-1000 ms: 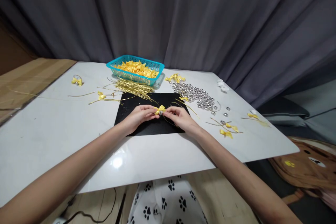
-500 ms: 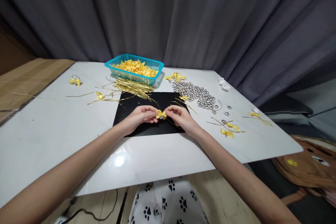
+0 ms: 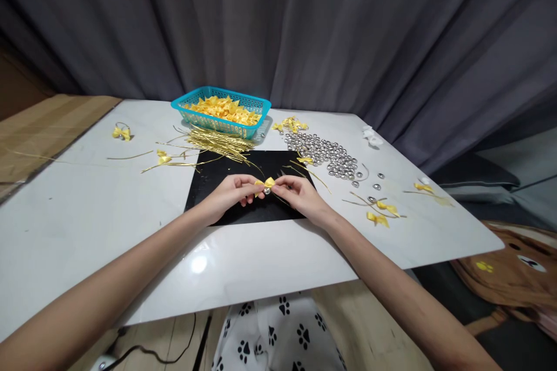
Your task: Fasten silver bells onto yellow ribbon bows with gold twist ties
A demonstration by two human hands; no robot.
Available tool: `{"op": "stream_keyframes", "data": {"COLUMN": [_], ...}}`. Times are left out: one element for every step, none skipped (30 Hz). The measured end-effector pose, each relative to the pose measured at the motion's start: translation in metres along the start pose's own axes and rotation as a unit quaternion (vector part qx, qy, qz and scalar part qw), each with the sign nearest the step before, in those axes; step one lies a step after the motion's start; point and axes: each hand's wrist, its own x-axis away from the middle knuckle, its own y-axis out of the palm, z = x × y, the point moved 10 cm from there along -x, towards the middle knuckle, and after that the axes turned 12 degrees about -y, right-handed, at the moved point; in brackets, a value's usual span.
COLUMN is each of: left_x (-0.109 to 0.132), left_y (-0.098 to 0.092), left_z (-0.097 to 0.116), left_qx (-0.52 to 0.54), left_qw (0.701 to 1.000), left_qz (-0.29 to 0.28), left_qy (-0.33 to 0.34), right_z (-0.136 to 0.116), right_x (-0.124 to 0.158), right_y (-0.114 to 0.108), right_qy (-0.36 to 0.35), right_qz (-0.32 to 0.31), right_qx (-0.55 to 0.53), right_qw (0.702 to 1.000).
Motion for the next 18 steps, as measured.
{"op": "stream_keyframes", "data": {"left_x": [0.0,0.001,0.001,0.002,0.002,0.002,0.002,0.002,0.002,0.001,0.001,0.001,0.001,0.001,0.001,0.001,0.001,0.001], "left_y": [-0.001,0.0,0.001,0.002,0.004,0.006,0.007,0.008,0.008,0.007,0.006,0.005,0.004,0.003,0.003,0.002,0.002,0.002], "left_z": [0.0,0.0,0.001,0.001,0.002,0.001,0.001,0.0,0.0,0.0,-0.001,0.0,0.0,0.0,0.0,0.0,0.001,0.001], "left_qx": [0.002,0.001,-0.004,-0.01,-0.017,-0.023,-0.028,-0.031,-0.033,-0.032,-0.029,-0.024,-0.017,-0.011,-0.007,-0.004,-0.003,-0.001], "left_qw": [1.0,1.0,1.0,1.0,1.0,1.0,0.999,0.999,0.999,0.999,1.0,1.0,1.0,1.0,1.0,1.0,1.0,1.0], "left_qz": [0.0,-0.002,-0.005,-0.01,-0.014,-0.016,-0.015,-0.013,-0.009,-0.005,0.0,0.004,0.008,0.01,0.012,0.011,0.009,0.007], "left_qy": [-0.002,-0.003,-0.002,-0.001,0.0,0.001,0.001,0.0,0.001,0.003,0.006,0.009,0.013,0.015,0.016,0.015,0.014,0.013], "right_z": [0.0,0.0,0.0,0.0,0.0,-0.001,-0.002,-0.002,-0.003,-0.004,-0.004,-0.004,-0.004,-0.003,-0.002,-0.001,0.0,0.001], "right_x": [0.0,0.0,0.0,0.0,0.0,0.001,0.001,0.002,0.002,0.003,0.003,0.003,0.004,0.004,0.005,0.006,0.007,0.008], "right_y": [0.0,0.0,0.001,0.002,0.004,0.006,0.009,0.011,0.013,0.014,0.014,0.014,0.014,0.014,0.014,0.015,0.016,0.016], "right_qy": [-0.006,-0.013,-0.018,-0.022,-0.026,-0.03,-0.032,-0.033,-0.033,-0.032,-0.03,-0.026,-0.02,-0.011,-0.002,0.006,0.013,0.019], "right_qz": [-0.001,-0.002,-0.005,-0.012,-0.022,-0.035,-0.048,-0.061,-0.07,-0.075,-0.076,-0.075,-0.074,-0.077,-0.082,-0.089,-0.095,-0.097], "right_qx": [-0.001,0.0,0.002,0.006,0.01,0.013,0.015,0.016,0.013,0.01,0.006,0.001,-0.004,-0.009,-0.013,-0.016,-0.02,-0.023], "right_qw": [1.0,1.0,1.0,1.0,0.999,0.999,0.998,0.997,0.997,0.997,0.997,0.997,0.997,0.997,0.997,0.996,0.995,0.995]}}
